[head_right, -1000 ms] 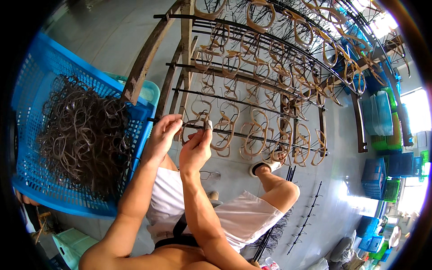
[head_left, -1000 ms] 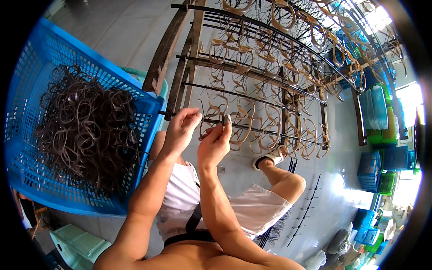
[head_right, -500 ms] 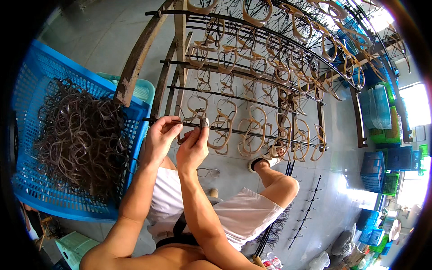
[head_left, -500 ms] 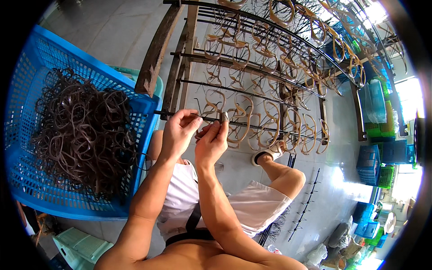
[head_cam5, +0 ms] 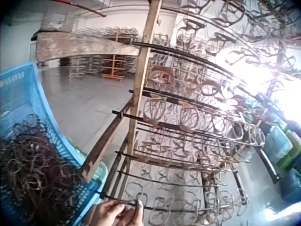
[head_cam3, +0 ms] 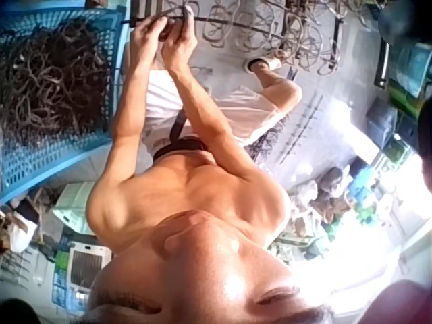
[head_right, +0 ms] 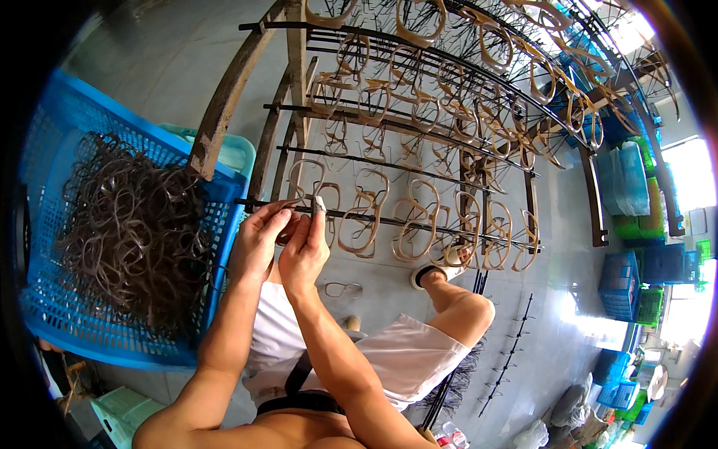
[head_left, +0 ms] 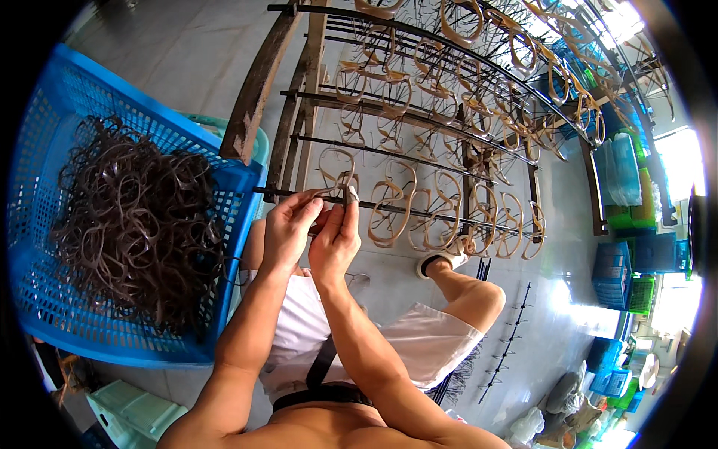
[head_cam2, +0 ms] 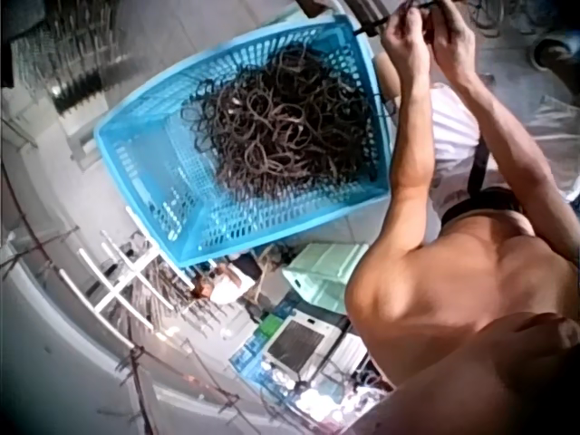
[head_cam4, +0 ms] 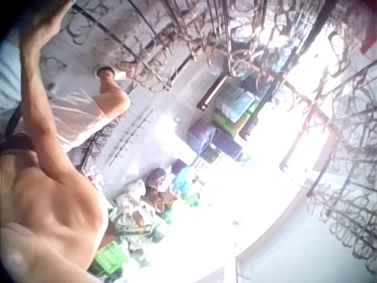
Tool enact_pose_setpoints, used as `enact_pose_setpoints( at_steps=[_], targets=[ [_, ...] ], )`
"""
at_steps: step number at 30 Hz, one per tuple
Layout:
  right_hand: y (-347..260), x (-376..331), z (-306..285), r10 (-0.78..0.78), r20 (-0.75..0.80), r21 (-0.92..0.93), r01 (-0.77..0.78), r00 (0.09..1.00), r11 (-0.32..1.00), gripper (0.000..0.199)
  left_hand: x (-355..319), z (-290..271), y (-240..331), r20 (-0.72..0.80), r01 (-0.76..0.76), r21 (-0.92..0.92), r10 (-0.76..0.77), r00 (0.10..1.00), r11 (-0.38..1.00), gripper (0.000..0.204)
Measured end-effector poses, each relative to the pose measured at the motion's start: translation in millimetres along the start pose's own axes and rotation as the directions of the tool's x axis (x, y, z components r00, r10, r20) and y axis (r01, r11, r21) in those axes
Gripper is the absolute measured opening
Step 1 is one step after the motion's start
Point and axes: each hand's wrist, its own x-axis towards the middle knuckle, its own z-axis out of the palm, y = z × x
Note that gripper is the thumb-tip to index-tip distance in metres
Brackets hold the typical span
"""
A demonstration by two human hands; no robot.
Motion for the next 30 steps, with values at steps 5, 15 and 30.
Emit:
enact_pose_setpoints(
  at_steps=[5,15,30],
  targets=[
    [5.5,1.0,-2.6,-0.074,0.087,-0.037,0.077,0.993,0.996,0.021,2.6,-5.4,-1.3,0.017,0.095,-0.123,-0.093,0.995,0.988,0.020],
    [12.2,2.5,-9.1,-0.251,0.130,-0.144,0.269,0.959,0.952,0.028,-0.4,5.2,2.2,-0.105,0.154,-0.276,-0.189,0.976,0.949,0.020],
    [-35.1,24.7,-198.3,0.290,0.881,-0.344,0.087,0.373,0.935,0.047,20.0,-26.8,4.7,-0.087,-0.309,0.551,0.421,0.903,0.776,0.016]
  ],
)
